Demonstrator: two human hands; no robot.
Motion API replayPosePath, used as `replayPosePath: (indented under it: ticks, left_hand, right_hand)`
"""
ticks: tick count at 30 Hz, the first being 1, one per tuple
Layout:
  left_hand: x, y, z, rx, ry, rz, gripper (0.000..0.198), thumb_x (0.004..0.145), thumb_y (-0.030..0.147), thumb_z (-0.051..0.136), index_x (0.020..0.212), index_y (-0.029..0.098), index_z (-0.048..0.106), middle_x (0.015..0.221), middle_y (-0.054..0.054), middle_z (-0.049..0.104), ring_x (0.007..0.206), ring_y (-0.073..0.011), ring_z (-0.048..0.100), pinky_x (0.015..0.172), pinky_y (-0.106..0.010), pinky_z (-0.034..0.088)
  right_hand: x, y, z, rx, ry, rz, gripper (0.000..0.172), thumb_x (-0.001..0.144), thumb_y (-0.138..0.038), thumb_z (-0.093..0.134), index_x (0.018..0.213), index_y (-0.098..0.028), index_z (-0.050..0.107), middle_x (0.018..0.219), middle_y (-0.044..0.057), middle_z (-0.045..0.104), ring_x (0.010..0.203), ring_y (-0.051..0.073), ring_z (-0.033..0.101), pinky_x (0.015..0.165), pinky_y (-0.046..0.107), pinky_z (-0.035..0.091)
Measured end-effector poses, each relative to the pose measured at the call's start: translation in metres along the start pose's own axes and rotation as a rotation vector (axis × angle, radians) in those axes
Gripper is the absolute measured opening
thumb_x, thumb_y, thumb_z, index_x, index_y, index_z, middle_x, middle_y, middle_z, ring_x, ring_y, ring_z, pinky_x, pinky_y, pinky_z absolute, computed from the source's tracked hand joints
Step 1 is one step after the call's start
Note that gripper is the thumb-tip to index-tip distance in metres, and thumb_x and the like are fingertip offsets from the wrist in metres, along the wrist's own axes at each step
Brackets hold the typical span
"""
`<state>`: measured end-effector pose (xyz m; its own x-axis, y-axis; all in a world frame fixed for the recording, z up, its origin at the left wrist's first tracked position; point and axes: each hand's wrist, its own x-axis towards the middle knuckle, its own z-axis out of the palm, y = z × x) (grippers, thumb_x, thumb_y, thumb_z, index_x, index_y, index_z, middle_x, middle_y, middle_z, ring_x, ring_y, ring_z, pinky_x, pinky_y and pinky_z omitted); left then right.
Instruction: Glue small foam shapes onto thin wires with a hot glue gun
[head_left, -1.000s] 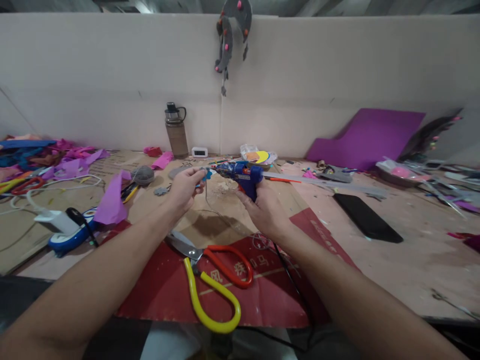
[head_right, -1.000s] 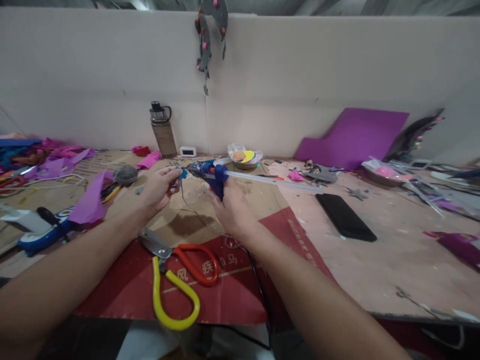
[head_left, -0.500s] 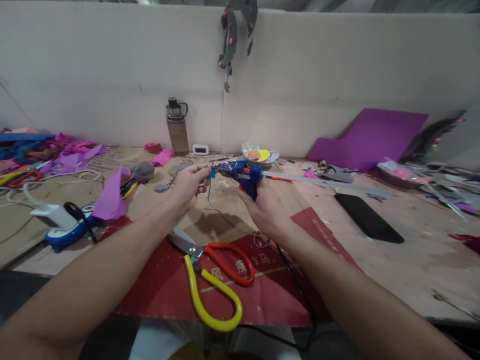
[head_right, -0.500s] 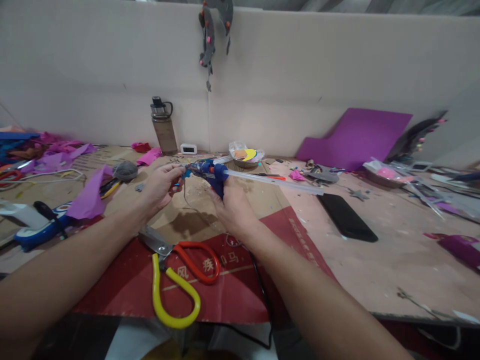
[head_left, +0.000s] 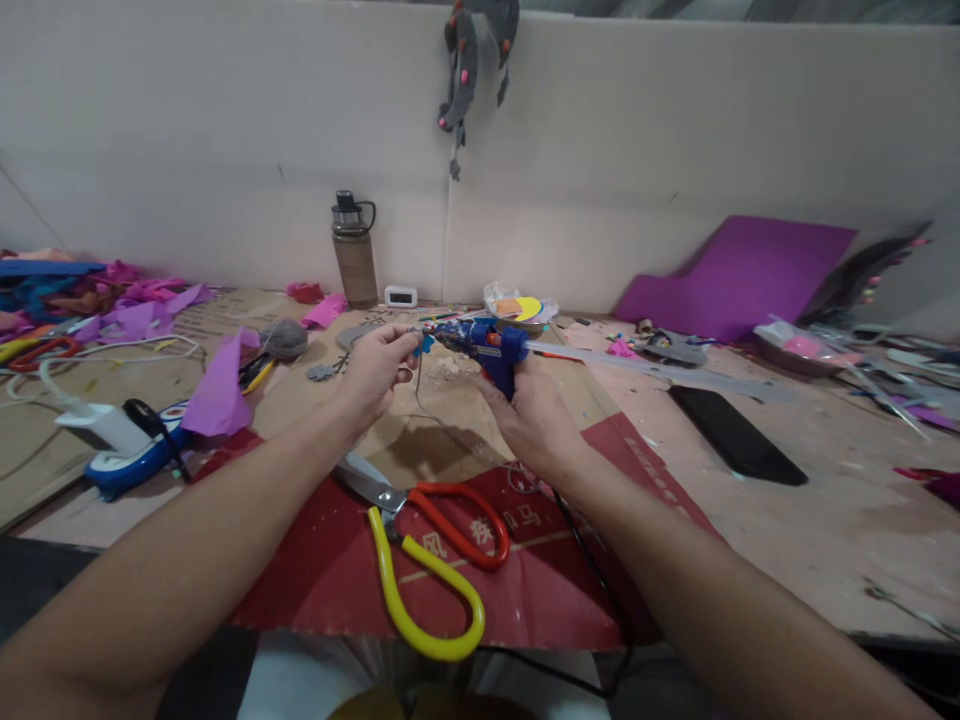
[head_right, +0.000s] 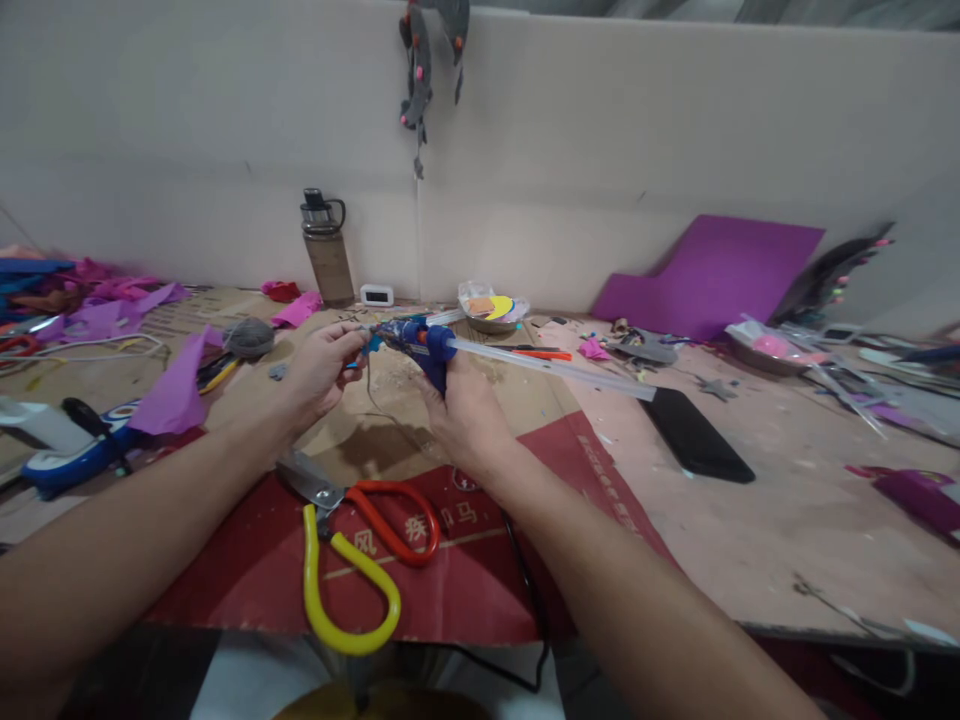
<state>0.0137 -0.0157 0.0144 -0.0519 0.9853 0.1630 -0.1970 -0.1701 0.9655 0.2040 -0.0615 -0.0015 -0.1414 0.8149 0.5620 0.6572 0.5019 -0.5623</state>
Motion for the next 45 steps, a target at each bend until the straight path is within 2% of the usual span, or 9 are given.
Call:
replayPosePath:
  ticks: [5, 10, 18, 28, 34, 41, 43, 45]
  left_hand:
    - [-0.002, 0.001, 0.002, 0.011, 0.007, -0.004, 0.018, 0.062, 0.022, 0.071, 0.071, 0.014, 0.058, 0.065, 0.003, 0.05, 0.048, -0.0044, 0.043, 0.039, -0.017, 0.022]
    - [0.001, 0.0, 0.0, -0.014, 0.009, -0.007, 0.018, 0.063, 0.023, 0.072, 0.069, 0.015, 0.057, 0.064, 0.004, 0.05, 0.047, -0.004, 0.041, 0.038, -0.016, 0.02]
    - [0.0, 0.001, 0.0, -0.013, 0.004, -0.022, 0.019, 0.063, 0.023, 0.072, 0.068, 0.015, 0.055, 0.063, 0.004, 0.048, 0.047, -0.0038, 0.041, 0.038, -0.016, 0.02]
    - [-0.001, 0.002, 0.001, 0.012, 0.023, -0.03, 0.016, 0.064, 0.022, 0.07, 0.067, 0.015, 0.056, 0.063, 0.004, 0.048, 0.049, -0.0046, 0.041, 0.039, -0.017, 0.021]
    - [-0.003, 0.002, 0.003, 0.008, 0.036, -0.042, 0.017, 0.063, 0.021, 0.071, 0.065, 0.015, 0.055, 0.062, 0.004, 0.047, 0.049, -0.0046, 0.04, 0.038, -0.016, 0.02]
    - [0.0, 0.002, 0.001, -0.029, 0.038, -0.042, 0.018, 0.063, 0.02, 0.071, 0.064, 0.016, 0.054, 0.061, 0.003, 0.046, 0.048, -0.0043, 0.041, 0.038, -0.016, 0.019]
    - [0.003, 0.0, -0.003, -0.034, 0.042, -0.033, 0.019, 0.064, 0.021, 0.072, 0.064, 0.016, 0.053, 0.062, 0.003, 0.047, 0.049, -0.0048, 0.042, 0.039, -0.017, 0.021]
    - [0.007, -0.005, -0.007, -0.016, 0.039, -0.009, 0.018, 0.066, 0.023, 0.072, 0.066, 0.017, 0.055, 0.064, 0.002, 0.05, 0.05, -0.0055, 0.043, 0.041, -0.018, 0.023]
  right_hand:
    - [-0.001, 0.0, 0.002, -0.005, -0.009, 0.004, 0.041, 0.089, -0.034, 0.049, 0.124, -0.014, 0.053, 0.106, 0.019, 0.068, 0.096, 0.033, 0.064, 0.082, 0.047, 0.05]
    - [-0.001, 0.0, 0.002, 0.018, 0.012, -0.007, 0.039, 0.089, -0.033, 0.05, 0.124, -0.017, 0.054, 0.109, 0.017, 0.067, 0.099, 0.032, 0.064, 0.086, 0.047, 0.049]
    - [-0.001, -0.001, 0.001, 0.003, 0.026, -0.002, 0.039, 0.089, -0.035, 0.05, 0.122, -0.014, 0.055, 0.114, 0.02, 0.065, 0.102, 0.034, 0.063, 0.089, 0.05, 0.049]
    - [-0.002, -0.004, 0.001, -0.026, 0.004, 0.02, 0.037, 0.09, -0.034, 0.049, 0.122, -0.016, 0.055, 0.103, 0.016, 0.068, 0.107, 0.034, 0.062, 0.093, 0.05, 0.047]
    - [-0.002, -0.003, 0.001, -0.018, 0.01, 0.016, 0.038, 0.09, -0.034, 0.049, 0.123, -0.016, 0.054, 0.101, 0.016, 0.069, 0.1, 0.033, 0.064, 0.088, 0.048, 0.049]
    - [-0.002, -0.004, 0.002, 0.068, 0.049, 0.004, 0.035, 0.087, -0.033, 0.053, 0.118, -0.016, 0.056, 0.109, 0.017, 0.067, 0.098, 0.03, 0.063, 0.086, 0.046, 0.05]
    - [0.0, -0.003, 0.001, 0.174, 0.065, 0.046, 0.03, 0.086, -0.034, 0.055, 0.11, -0.018, 0.057, 0.102, 0.013, 0.067, 0.089, 0.026, 0.064, 0.079, 0.041, 0.052]
    - [0.002, -0.001, 0.0, 0.297, 0.033, 0.155, 0.022, 0.083, -0.034, 0.056, 0.1, -0.019, 0.057, 0.087, 0.007, 0.067, 0.071, 0.021, 0.062, 0.065, 0.036, 0.052]
